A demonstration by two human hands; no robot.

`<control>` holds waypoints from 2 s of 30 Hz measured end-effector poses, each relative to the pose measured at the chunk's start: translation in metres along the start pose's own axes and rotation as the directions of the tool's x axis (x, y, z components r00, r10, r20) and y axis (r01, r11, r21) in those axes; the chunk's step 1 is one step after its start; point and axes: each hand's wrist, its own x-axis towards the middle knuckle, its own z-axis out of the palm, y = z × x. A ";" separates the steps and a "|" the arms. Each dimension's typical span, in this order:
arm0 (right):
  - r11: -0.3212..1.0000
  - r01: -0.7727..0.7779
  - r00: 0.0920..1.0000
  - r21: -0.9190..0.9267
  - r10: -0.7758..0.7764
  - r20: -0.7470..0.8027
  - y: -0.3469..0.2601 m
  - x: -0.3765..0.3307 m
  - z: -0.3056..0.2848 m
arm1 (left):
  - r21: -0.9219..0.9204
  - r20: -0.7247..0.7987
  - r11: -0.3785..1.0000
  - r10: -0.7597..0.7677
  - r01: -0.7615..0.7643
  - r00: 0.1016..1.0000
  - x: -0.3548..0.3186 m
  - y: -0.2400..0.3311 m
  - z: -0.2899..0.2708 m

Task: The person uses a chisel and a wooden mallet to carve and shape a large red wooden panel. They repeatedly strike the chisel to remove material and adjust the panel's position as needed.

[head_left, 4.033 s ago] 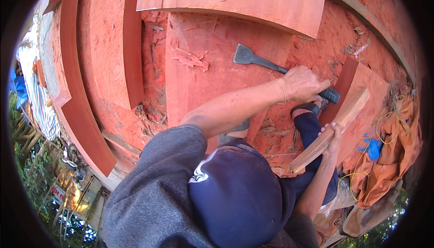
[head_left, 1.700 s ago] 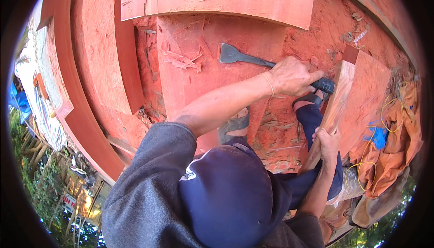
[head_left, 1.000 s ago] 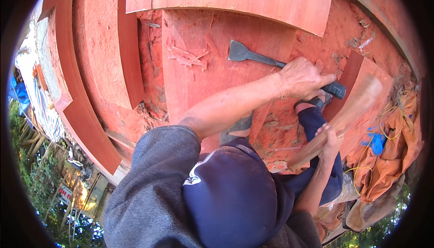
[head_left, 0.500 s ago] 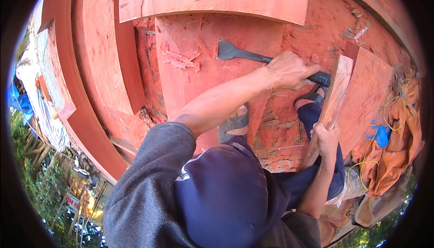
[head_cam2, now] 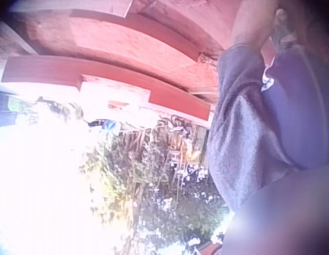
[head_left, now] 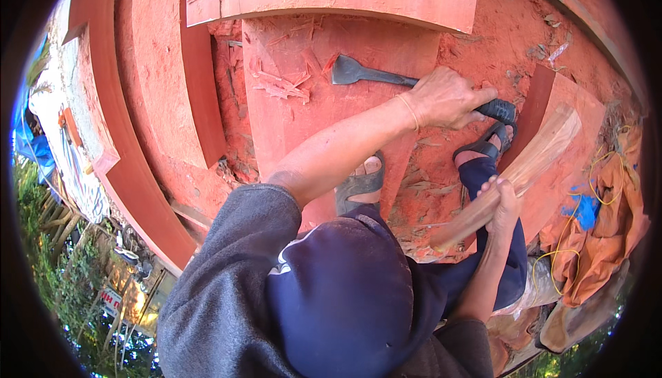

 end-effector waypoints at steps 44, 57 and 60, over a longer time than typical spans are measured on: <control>0.990 0.085 0.995 0.111 -0.091 0.051 -0.015 -0.010 0.017 | -0.104 -0.095 0.988 0.107 -0.117 0.990 0.006 -0.002 -0.023; 0.878 0.188 0.978 -0.439 -0.125 0.170 -0.017 -0.008 0.016 | -0.029 -0.004 0.999 0.040 -0.040 0.999 0.004 -0.009 -0.019; 0.930 0.085 0.994 -0.358 -0.055 0.093 -0.012 -0.009 0.006 | 0.011 0.001 1.000 0.026 -0.026 1.000 0.000 -0.007 -0.018</control>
